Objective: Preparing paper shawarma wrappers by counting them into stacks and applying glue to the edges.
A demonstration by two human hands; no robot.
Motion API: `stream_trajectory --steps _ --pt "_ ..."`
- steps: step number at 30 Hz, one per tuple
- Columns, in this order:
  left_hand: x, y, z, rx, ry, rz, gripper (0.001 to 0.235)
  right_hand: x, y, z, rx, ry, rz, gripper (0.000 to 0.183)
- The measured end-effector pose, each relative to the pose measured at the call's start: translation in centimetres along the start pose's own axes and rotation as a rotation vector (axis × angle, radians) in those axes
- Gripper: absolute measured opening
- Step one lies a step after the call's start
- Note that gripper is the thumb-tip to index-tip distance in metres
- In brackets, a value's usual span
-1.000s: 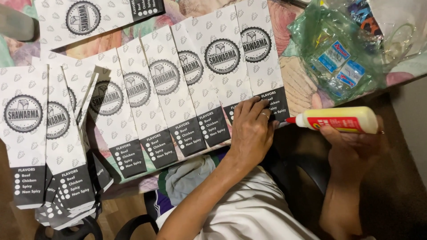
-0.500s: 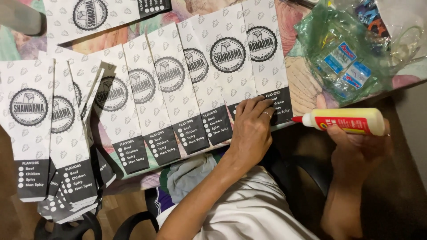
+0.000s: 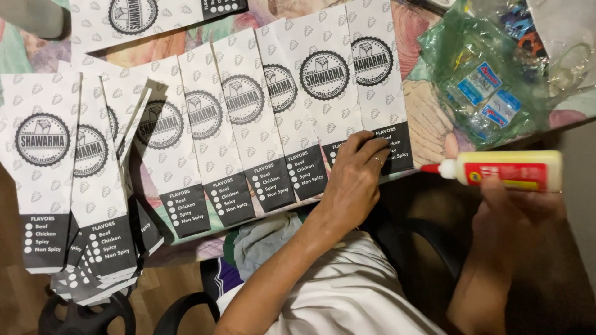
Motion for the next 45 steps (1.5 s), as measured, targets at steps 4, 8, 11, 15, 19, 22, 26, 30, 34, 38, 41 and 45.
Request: stream_trajectory --steps 4,8,11,15,19,22,26,30,34,38,41,45 --pt "-3.1 0.7 -1.3 -0.056 -0.103 0.139 0.027 -0.9 -1.3 -0.7 -0.025 -0.063 0.104 0.036" --pt "-4.9 0.8 -2.8 -0.072 -0.01 0.211 0.009 -0.4 -2.5 -1.5 -0.065 -0.057 0.214 0.045" --pt "-4.9 0.7 -3.7 -0.066 0.029 0.158 0.005 1.8 -1.7 -1.6 -0.065 0.091 0.046 0.037" --pt "-4.9 0.6 -4.3 -0.1 0.064 0.137 0.014 3.9 -1.0 -1.8 0.101 0.246 -0.016 0.041" --pt "-4.5 1.0 -4.8 -0.115 0.047 0.125 0.024 3.8 -0.1 -1.9 -0.075 0.32 -0.409 0.045" --pt "-4.1 1.1 -5.1 -0.119 0.086 0.15 0.035 6.0 0.1 -2.7 0.15 0.396 -0.154 0.083" --pt "-4.2 1.1 -5.1 -0.126 0.076 0.152 0.034 6.6 0.5 -3.0 0.291 0.332 -0.167 0.087" --pt "-4.2 1.2 -5.2 -0.145 0.111 0.123 0.047 3.3 -0.4 -2.5 0.079 0.222 -0.316 0.044" --pt "-3.8 1.3 -5.0 -0.135 0.036 0.126 0.045 3.8 0.7 -1.5 0.017 0.254 -0.26 0.037" --pt "-3.7 1.2 -5.1 -0.131 -0.038 0.111 0.023 3.8 0.3 -1.8 -0.129 0.22 -0.232 0.039" --pt "-3.9 1.2 -4.9 -0.129 -0.057 0.093 0.015 3.1 0.0 -2.9 -0.034 0.216 -0.308 0.039" --pt "-3.7 1.3 -5.2 -0.11 -0.074 0.086 0.02 28.2 8.2 -6.9 -0.187 0.034 -1.501 0.037"
Point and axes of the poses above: each hand's wrist, its own z-axis towards the middle knuckle, its own x-axis out of the palm, y = z × x, the point moved 5 cm from there along z, towards the middle knuckle, and after that the axes turned 7 degrees about y, right-handed, at the moved point
